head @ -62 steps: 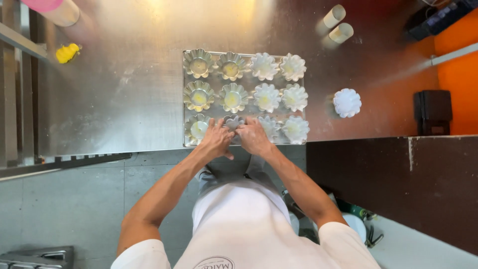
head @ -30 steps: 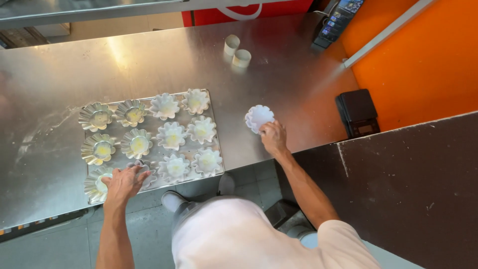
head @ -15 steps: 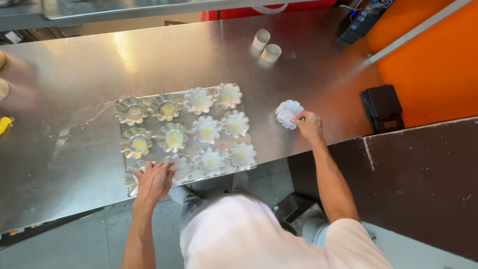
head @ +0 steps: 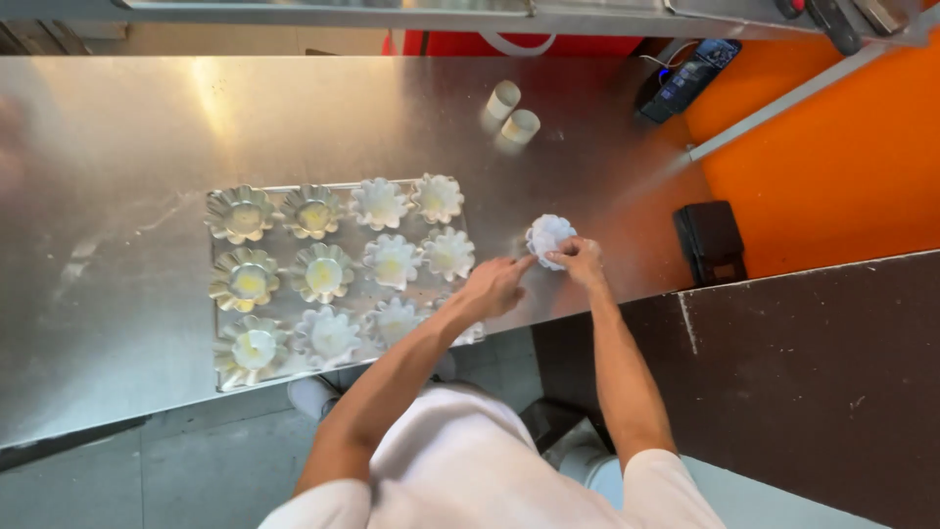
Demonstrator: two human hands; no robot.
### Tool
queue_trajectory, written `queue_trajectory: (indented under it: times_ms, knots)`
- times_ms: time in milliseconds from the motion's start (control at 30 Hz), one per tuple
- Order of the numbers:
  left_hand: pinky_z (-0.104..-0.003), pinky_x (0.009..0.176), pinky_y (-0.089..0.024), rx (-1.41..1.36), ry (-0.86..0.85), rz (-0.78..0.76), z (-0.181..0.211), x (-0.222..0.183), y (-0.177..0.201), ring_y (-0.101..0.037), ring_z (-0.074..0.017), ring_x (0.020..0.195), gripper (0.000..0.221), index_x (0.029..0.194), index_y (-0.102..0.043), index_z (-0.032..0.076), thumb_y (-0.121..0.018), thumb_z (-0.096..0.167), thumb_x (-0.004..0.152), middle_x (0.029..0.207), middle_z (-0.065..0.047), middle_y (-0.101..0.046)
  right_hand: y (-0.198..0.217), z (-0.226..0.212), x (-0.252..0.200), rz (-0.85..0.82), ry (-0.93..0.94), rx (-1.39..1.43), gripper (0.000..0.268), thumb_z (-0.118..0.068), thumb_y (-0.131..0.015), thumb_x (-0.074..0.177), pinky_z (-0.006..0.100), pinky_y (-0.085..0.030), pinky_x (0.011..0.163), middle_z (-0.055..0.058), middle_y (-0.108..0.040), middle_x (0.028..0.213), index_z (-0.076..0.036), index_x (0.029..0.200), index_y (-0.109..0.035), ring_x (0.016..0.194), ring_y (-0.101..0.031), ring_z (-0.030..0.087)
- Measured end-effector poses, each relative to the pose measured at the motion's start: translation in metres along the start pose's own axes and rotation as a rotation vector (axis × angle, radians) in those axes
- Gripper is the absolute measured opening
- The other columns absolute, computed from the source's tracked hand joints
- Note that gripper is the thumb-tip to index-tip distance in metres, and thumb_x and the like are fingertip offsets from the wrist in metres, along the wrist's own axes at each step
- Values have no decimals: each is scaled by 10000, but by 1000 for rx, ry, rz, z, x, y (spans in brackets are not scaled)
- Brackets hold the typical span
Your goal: Placing paper liners into metal tart or cupcake molds on a baking tray in a bakery setting.
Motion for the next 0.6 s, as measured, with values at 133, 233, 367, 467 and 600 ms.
queue_trajectory:
  times_ms: [133,233,367,467,600]
  knots:
    - [-363,700,-478,193,-32,94,4,64,-37,-586,-266,859,410,1126,-465,171,-548,93,733,873,-88,-585,-13,36,6,6,-149,28,127,-203,-717,613,278,-449,657,-51,-608,763,-227,702,-629,753,-582,122]
    - [-358,648,-487,276,-17,130,-7,83,-52,-604,-266,801,259,940,-582,130,-540,61,694,827,-91,-600,-6,26,-1,-7,-131,147,126,-142,-700,634,310,-437,684,21,-604,782,-138,737,-628,775,-576,175]
    - [-356,633,-494,280,3,128,-18,97,-63,-606,-267,787,238,918,-587,93,-529,46,692,813,-105,-602,16,26,-14,6,-116,175,181,-220,-727,632,326,-441,624,53,-592,767,-107,725,-620,731,-577,204]
    - [-358,664,-497,188,40,167,-9,91,-42,-596,-292,810,271,950,-568,45,-498,11,690,863,-137,-590,55,-1,-26,226,-115,693,138,-104,-704,673,168,-408,454,6,-508,634,-56,744,-596,505,-484,85]
    - [-393,733,-488,130,7,63,13,46,-20,-583,-305,880,522,1202,-409,62,-549,54,699,950,-154,-568,82,-74,-62,383,37,880,120,-68,-699,699,140,-366,392,22,-524,582,-43,754,-595,411,-456,66]
Point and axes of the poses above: each hand's wrist, its own x-axis towards the middle knuckle, its own y-axis out of the back of the hand, z = x × y, the point moved 7 cm from there along x, towards the middle knuckle
